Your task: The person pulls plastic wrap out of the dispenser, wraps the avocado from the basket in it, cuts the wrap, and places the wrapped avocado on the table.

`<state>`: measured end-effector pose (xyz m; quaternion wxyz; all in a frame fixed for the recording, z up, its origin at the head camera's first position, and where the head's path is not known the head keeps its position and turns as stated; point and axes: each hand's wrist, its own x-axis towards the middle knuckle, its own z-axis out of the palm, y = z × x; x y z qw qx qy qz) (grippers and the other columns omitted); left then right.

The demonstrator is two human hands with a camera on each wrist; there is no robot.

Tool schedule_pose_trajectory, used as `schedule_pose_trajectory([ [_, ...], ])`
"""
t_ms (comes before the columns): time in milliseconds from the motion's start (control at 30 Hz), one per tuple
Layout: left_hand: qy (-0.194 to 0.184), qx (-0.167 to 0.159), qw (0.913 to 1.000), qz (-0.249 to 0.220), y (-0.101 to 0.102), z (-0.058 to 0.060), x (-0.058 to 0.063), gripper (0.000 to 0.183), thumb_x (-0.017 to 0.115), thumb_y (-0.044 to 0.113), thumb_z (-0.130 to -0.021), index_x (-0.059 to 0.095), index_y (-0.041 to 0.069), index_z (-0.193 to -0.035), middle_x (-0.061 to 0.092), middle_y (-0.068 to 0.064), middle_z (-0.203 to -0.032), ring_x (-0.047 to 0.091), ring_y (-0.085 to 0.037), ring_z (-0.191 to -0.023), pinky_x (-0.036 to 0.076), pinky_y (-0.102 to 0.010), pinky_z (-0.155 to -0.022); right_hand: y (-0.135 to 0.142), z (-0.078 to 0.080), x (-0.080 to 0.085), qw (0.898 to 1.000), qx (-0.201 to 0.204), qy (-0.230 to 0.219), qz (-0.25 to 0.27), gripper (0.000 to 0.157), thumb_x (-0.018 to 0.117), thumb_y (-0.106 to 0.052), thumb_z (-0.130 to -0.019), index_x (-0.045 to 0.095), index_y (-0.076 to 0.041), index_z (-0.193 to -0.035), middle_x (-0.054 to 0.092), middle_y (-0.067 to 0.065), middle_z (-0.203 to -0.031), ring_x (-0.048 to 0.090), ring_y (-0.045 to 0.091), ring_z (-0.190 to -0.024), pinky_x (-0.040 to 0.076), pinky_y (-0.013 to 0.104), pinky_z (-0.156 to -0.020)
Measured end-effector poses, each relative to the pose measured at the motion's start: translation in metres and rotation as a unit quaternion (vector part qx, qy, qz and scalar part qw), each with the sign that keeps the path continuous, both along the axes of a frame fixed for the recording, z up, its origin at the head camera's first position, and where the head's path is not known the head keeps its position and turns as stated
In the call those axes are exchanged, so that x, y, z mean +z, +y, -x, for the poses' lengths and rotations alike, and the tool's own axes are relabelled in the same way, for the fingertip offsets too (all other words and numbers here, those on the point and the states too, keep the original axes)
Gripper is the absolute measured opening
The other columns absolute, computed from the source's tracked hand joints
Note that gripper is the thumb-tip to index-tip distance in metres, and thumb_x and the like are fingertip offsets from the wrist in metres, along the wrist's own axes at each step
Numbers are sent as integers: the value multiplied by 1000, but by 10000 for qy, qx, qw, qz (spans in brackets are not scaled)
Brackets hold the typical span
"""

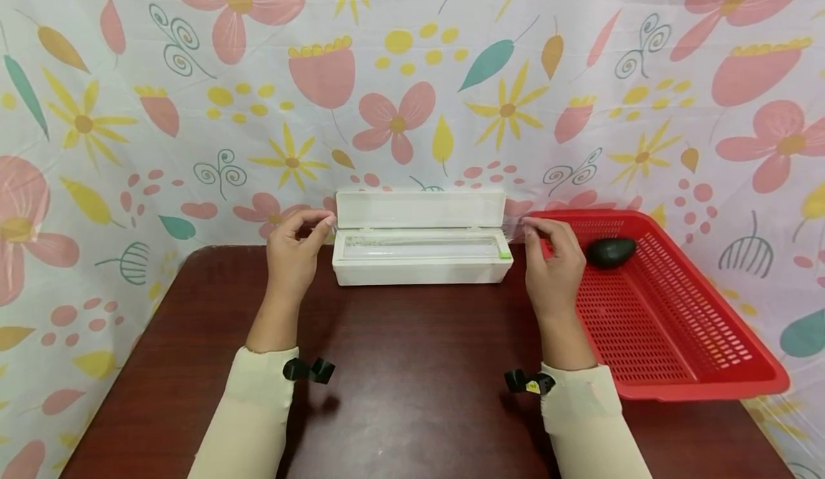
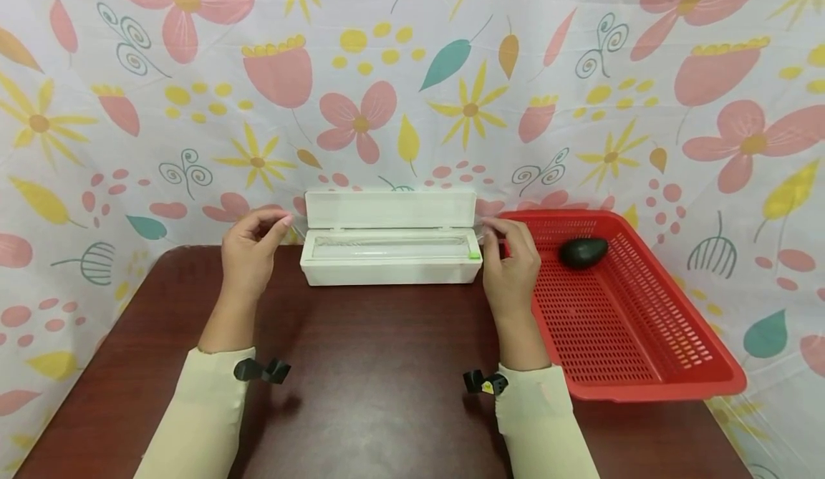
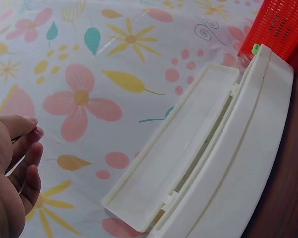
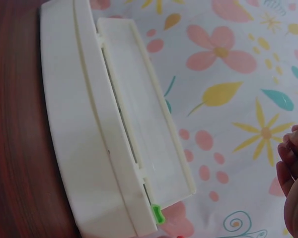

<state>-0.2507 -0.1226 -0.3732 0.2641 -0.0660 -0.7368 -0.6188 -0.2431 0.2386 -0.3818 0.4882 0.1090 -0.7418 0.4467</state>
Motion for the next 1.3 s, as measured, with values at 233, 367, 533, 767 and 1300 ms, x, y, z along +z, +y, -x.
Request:
schedule_pose_trajectory([
  [233, 131, -8, 9999, -76, 0, -3, 3, 20, 76, 28, -92, 78, 9, -99, 67, 15, -89, 62, -7, -86, 50, -18, -71, -12, -17, 18, 9999, 5, 98, 45, 12, 66, 7, -92, 74, 9, -101, 70, 26, -99, 57, -2, -98, 47, 17, -88],
  [367, 217, -10, 9997, -88, 0, -4, 5, 19, 76, 26, -91, 78, 9, -98, 66, 13, -90, 60, -8, -85, 49, -20, -71, -14, -21, 22, 9999, 12, 106, 88, 12, 65, 7, -92, 74, 8, -101, 70, 26, -99, 58, -3, -99, 47, 16, -89],
  [533, 352, 58, 9994, -25, 1, -6, 6, 16, 77, 22, -91, 78, 7, -98, 66, 14, -91, 59, -7, -84, 48, -20, -72, -13, -23, 22, 9999, 23, 97, 117, 12, 65, 6, -93, 74, 8, -102, 70, 25, -100, 58, -3, -100, 46, 13, -90],
  [767, 512, 71, 9986, -72, 2, -9, 8, 16, 77, 20, -90, 77, 5, -97, 66, 14, -92, 57, -7, -83, 47, -19, -72, -13, -26, 24, 9996, 67, 114, 233, 13, 65, 8, -92, 74, 9, -101, 69, 27, -99, 58, -5, -98, 45, 13, -88],
  [1300, 555, 91, 9984, -76, 1, -16, 10, 15, 77, 18, -90, 78, 5, -97, 67, 14, -90, 59, -9, -81, 49, -19, -68, -6, -29, 15, 9994, 133, 248, 215, 13, 65, 8, -91, 74, 9, -101, 69, 27, -100, 59, -4, -100, 46, 15, -89],
])
